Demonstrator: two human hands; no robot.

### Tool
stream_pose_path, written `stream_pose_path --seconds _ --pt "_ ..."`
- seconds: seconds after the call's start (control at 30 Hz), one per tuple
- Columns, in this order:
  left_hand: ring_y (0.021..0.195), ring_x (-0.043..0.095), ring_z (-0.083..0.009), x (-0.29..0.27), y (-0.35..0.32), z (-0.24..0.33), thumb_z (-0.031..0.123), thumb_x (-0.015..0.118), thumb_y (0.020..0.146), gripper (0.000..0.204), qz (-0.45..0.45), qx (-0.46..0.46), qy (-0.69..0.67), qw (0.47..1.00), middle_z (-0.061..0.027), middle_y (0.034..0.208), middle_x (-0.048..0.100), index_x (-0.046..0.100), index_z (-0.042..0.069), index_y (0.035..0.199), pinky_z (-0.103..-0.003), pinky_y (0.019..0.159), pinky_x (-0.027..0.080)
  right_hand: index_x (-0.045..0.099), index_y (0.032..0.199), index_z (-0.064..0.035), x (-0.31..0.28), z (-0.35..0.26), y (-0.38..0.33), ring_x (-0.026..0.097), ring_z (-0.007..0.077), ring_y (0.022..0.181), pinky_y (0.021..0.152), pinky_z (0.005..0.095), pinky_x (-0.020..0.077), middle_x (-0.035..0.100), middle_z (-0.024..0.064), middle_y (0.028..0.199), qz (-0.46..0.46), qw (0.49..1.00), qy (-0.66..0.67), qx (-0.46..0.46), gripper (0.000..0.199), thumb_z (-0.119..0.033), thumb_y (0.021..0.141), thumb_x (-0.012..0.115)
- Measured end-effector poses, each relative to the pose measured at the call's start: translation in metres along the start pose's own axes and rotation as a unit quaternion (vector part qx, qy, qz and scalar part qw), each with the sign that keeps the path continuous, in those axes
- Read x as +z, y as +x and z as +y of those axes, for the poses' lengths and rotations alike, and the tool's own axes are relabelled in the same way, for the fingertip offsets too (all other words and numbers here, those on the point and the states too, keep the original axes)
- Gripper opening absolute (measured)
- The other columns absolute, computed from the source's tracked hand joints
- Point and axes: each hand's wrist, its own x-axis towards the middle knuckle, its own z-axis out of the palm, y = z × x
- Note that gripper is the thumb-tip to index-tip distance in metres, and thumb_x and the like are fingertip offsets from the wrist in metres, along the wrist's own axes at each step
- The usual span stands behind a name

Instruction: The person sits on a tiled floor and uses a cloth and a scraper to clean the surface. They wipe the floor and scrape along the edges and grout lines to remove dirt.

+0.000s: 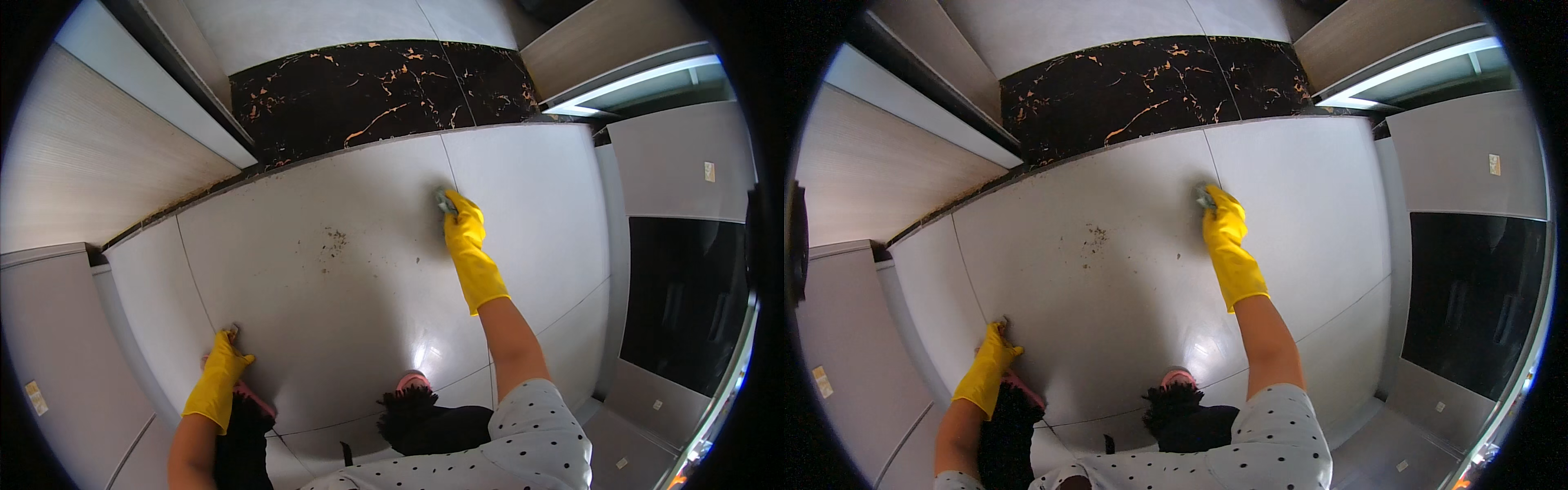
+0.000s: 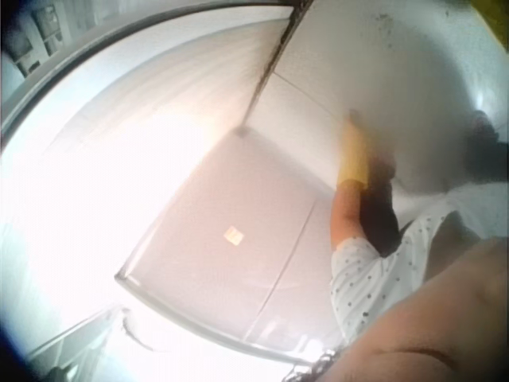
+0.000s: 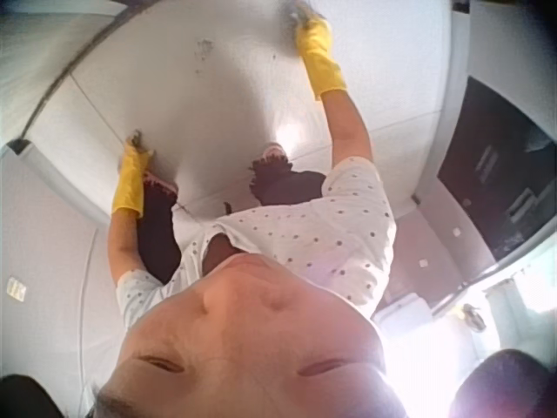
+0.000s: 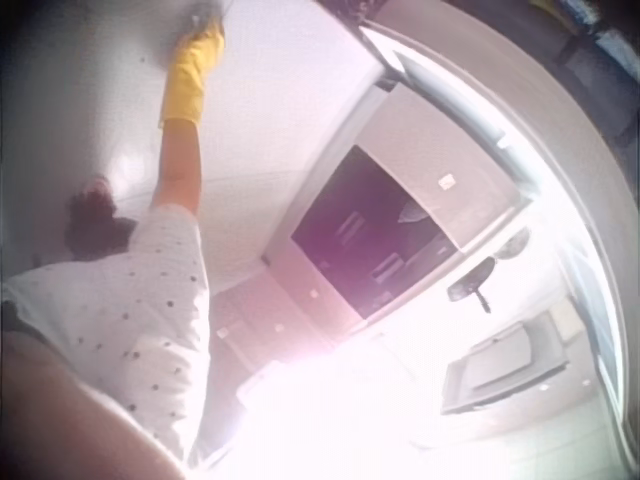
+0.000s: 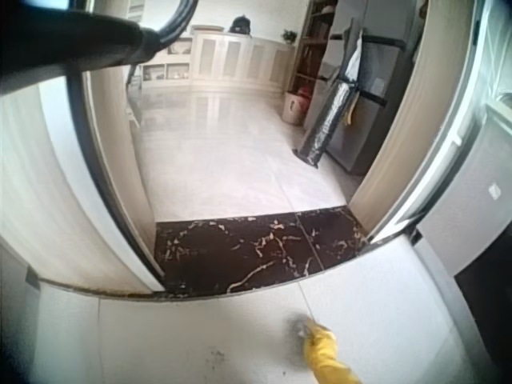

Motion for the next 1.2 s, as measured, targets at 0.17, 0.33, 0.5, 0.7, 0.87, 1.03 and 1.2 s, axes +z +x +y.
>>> stream_pose_path --seconds 0.17,0.33,0.5,0.7,0.87,1.03,1.2 --pt "0.101 0.045 -0.0220 -0.010 0.002 0.024 0.056 0.078 0.072 0.074 -0.051 -0.080 0.081 0.992 -0.0042 0.106 0.047 0.047 0.003 0.114 -0.038 0.097 0.035 0.066 0.119 -0.0081 0.057 -0.012 -0.048 0.062 0.0345 0.108 0.098 0.0387 0.0478 0.067 0.0139 0.118 0.007 0.991 -0.055 -0.126 0.044 0.004 0.077 0.058" --pt "0.100 0.047 -0.0202 -0.017 -0.006 0.011 0.032 0.086 0.071 0.068 0.020 0.036 0.183 0.982 -0.0040 0.107 0.047 0.044 0.004 0.117 -0.033 0.091 0.041 0.064 0.120 -0.0079 0.061 -0.075 -0.062 0.058 0.0356 0.116 0.101 0.0409 0.0457 0.064 0.0171 0.121 -0.113 0.988 0.102 -0.032 0.045 0.002 0.076 0.061" --pt "0.094 0.054 -0.0174 -0.025 -0.043 0.078 0.012 0.076 0.081 0.052 -0.013 0.017 0.048 0.999 -0.0036 0.102 0.055 0.044 0.004 0.121 -0.032 0.084 0.047 0.062 0.123 -0.0050 -0.031 0.025 -0.071 0.058 0.0376 0.113 0.099 0.0417 0.0460 0.064 0.0189 0.121 -0.002 0.994 0.088 0.065 0.051 0.006 0.074 0.061" --pt "0.083 0.061 -0.0160 -0.087 -0.107 0.056 0.003 0.056 0.093 0.035 -0.133 0.055 -0.177 0.974 -0.0078 0.095 0.063 0.049 0.003 0.126 -0.027 0.081 0.048 0.059 0.125 -0.0072 0.040 0.021 -0.107 0.056 0.0391 0.115 0.100 0.0456 0.0449 0.062 0.0186 0.123 -0.012 0.995 -0.094 -0.035 0.051 0.002 0.075 0.064" --pt "0.088 0.065 -0.0174 -0.101 -0.166 0.072 -0.001 0.047 0.095 0.031 -0.039 0.129 -0.105 0.985 -0.0101 0.098 0.063 0.050 0.002 0.127 -0.029 0.084 0.049 0.058 0.127 -0.0112 0.078 -0.069 -0.092 0.058 0.0350 0.112 0.097 0.0435 0.0467 0.063 0.0156 0.120 -0.090 0.994 0.057 0.036 0.054 0.000 0.075 0.066" --pt "0.090 0.066 -0.0191 -0.068 -0.107 0.078 0.008 0.050 0.099 0.028 -0.054 0.114 -0.190 0.974 -0.0109 0.102 0.064 0.052 0.003 0.126 -0.029 0.081 0.050 0.063 0.123 -0.0100 0.019 -0.053 -0.055 0.066 0.0197 0.075 0.063 0.0318 0.0541 0.070 0.0082 0.092 -0.164 0.939 0.130 0.274 0.042 -0.002 0.082 0.065" --pt "0.080 0.066 -0.0149 -0.021 -0.063 0.117 0.017 0.050 0.101 0.029 -0.317 0.087 -0.069 0.942 -0.0088 0.098 0.070 0.053 0.008 0.128 -0.027 0.071 0.050 0.064 0.120 -0.0085 -0.028 -0.032 -0.071 0.060 0.0112 0.055 0.045 0.0263 0.0449 0.069 0.0047 0.077 -0.076 0.898 0.219 0.374 0.031 -0.004 0.089 0.063"
